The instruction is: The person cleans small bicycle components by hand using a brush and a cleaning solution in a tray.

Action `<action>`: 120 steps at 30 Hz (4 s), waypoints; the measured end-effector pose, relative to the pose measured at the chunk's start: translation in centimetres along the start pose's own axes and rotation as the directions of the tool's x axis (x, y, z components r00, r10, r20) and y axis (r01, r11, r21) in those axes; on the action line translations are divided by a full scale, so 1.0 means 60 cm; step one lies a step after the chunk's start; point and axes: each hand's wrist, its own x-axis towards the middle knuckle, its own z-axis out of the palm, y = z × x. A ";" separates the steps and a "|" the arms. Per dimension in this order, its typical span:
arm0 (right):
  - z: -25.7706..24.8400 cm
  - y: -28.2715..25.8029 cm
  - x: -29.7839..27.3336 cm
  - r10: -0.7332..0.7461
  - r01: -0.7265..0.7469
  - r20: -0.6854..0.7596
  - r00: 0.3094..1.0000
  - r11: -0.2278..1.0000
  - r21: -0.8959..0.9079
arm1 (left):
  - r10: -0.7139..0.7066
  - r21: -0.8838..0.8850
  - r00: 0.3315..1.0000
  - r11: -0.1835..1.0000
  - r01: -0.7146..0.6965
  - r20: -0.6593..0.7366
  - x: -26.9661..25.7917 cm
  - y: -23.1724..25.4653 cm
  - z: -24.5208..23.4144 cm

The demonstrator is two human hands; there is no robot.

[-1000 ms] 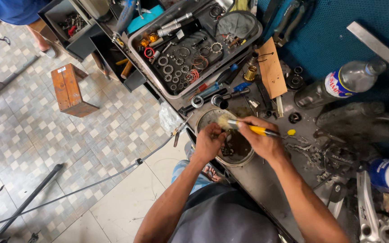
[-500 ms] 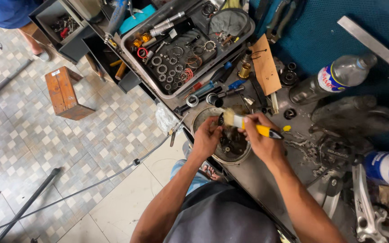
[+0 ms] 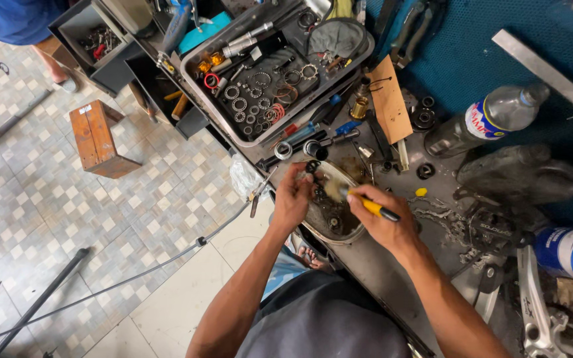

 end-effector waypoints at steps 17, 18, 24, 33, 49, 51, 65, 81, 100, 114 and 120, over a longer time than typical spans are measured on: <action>-0.008 0.036 0.001 0.217 -0.203 0.121 0.969 0.971 -0.124 | -0.063 -0.083 0.998 0.995 0.061 -0.026 0.001 0.000 -0.011; -0.007 0.042 0.002 0.275 -0.247 0.148 0.950 0.952 -0.182 | -0.075 -0.086 0.997 0.994 0.072 -0.030 0.003 -0.001 -0.011; 0.001 0.037 0.000 0.171 -0.171 0.011 0.985 0.985 0.018 | 0.009 0.193 0.997 0.981 0.005 -0.074 -0.007 -0.012 0.001; 0.023 0.009 -0.026 0.387 -0.368 0.144 0.911 0.919 -0.145 | 0.068 0.145 0.986 0.988 -0.046 -0.150 -0.017 -0.004 -0.007; 0.033 0.152 -0.030 0.315 -0.290 0.044 0.948 0.797 0.530 | -0.059 -0.180 0.997 0.982 0.050 -0.046 -0.004 0.020 -0.010; 0.036 0.163 -0.032 0.323 -0.281 0.062 0.944 0.694 0.663 | -0.063 -0.196 0.997 0.979 0.054 -0.037 -0.008 0.013 -0.006; -0.004 0.076 -0.042 0.277 -0.276 -0.023 0.961 0.960 0.043 | 0.227 0.408 0.972 0.883 -0.232 0.062 -0.019 0.110 0.010; -0.004 0.088 -0.069 0.268 -0.264 -0.002 0.963 0.950 0.164 | 0.453 0.617 0.732 0.402 -0.677 0.509 -0.015 0.152 0.038; -0.009 0.092 -0.058 0.245 -0.245 -0.025 0.969 0.969 0.033 | 0.359 0.518 0.898 0.834 -0.188 -0.253 0.391 0.167 -0.050; 0.003 0.110 -0.066 0.165 -0.166 -0.073 0.984 0.986 -0.010 | 0.175 0.685 0.928 0.721 0.107 -0.329 0.518 0.109 -0.062; -0.001 0.091 -0.054 0.088 -0.087 -0.115 0.989 0.996 0.017 | 0.403 0.650 0.915 0.692 -0.315 0.013 0.350 0.181 -0.025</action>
